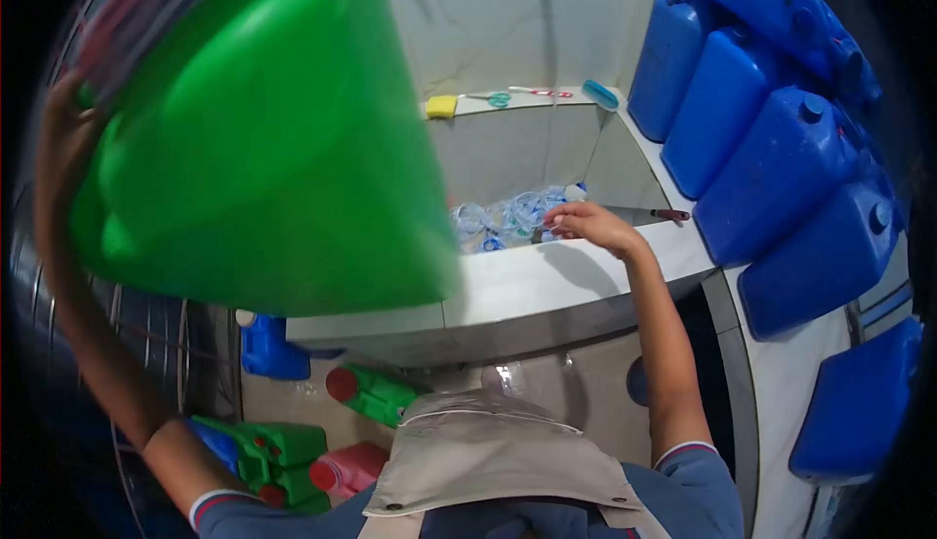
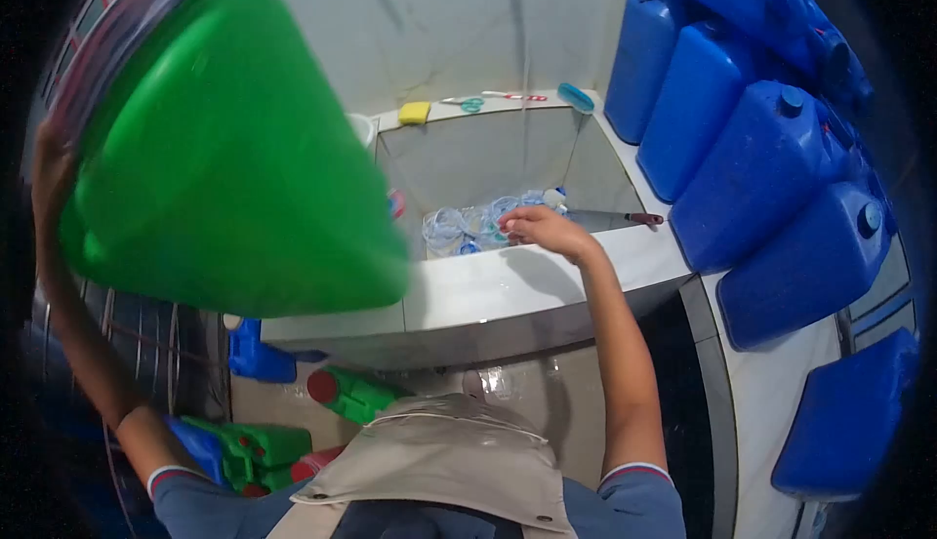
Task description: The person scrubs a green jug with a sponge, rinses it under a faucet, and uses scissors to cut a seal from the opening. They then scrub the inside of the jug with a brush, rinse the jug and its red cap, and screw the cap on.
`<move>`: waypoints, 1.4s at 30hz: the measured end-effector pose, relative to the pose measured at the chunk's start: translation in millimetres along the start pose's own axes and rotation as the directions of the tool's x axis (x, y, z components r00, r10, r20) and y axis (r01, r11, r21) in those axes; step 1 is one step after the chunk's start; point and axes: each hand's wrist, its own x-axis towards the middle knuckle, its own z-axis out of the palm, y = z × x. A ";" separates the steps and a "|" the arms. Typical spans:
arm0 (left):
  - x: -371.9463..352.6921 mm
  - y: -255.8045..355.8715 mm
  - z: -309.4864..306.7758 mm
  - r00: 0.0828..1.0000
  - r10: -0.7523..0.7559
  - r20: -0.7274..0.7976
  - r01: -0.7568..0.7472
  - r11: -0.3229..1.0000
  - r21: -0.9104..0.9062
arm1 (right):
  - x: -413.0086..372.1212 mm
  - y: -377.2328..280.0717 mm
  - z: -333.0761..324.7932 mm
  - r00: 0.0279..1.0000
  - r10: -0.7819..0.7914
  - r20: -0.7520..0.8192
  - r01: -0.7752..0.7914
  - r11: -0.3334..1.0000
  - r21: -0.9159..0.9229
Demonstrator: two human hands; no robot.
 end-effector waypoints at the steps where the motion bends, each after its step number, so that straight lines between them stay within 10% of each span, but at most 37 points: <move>1: 14.8 3.1 -2.3 0.999 0.030 -0.018 -0.030 1.000 -0.005 | 0.9 -4.0 -6.2 0.997 0.014 -0.075 -0.010 0.999 0.052; 2: 29.6 7.6 23.1 0.967 0.234 -0.104 -0.243 0.966 -0.085 | 1.6 -11.3 -17.4 0.988 0.029 -0.149 -0.015 0.996 0.093; 6: 93.6 77.3 158.7 0.975 0.199 -0.095 -0.220 0.900 -0.376 | 13.2 -18.3 -103.2 0.947 0.095 -0.307 -0.053 0.988 0.142; 18: 38.7 238.5 505.2 0.874 -0.152 0.461 0.419 0.717 -0.557 | 121.6 -33.4 -218.5 0.938 0.078 -0.338 -0.047 0.994 0.098; 21: 19.5 244.7 536.1 0.821 -0.166 0.547 0.548 0.498 -0.672 | 171.4 -51.8 -211.1 0.961 0.015 -0.278 0.018 0.993 0.117; 25: 7.1 235.8 550.0 0.798 -0.320 0.511 0.601 0.493 -0.630 | 250.8 -79.4 -144.0 0.987 -0.156 -0.024 0.158 0.985 0.070; 27: 0.9 224.1 562.9 0.849 -0.271 0.454 0.523 0.555 -0.647 | 300.4 -93.9 -92.3 0.927 -0.358 0.110 0.374 0.875 -0.307; 29: -11.1 215.2 558.1 0.836 -0.313 0.451 0.544 0.577 -0.609 | 348.5 -97.4 -32.7 0.882 -0.400 0.250 0.448 0.875 -0.181; 32: -14.4 207.0 551.4 0.804 -0.355 0.476 0.589 0.581 -0.562 | 407.2 -112.9 6.4 0.916 -0.342 0.209 0.401 0.806 -0.435; 34: -21.3 198.7 551.6 0.769 -0.389 0.508 0.633 0.572 -0.521 | 474.3 -80.1 -6.9 0.827 -0.556 -0.080 0.323 0.588 -0.742; 36: -30.7 195.8 556.2 0.793 -0.432 0.428 0.607 0.611 -0.508 | 491.8 -64.5 -27.1 0.940 -0.332 -0.085 0.062 0.407 -0.911; 42: -24.1 184.2 549.8 0.725 -0.432 0.536 0.686 0.521 -0.507 | 523.3 -52.5 -40.2 0.962 -0.273 -0.025 0.046 0.252 -0.967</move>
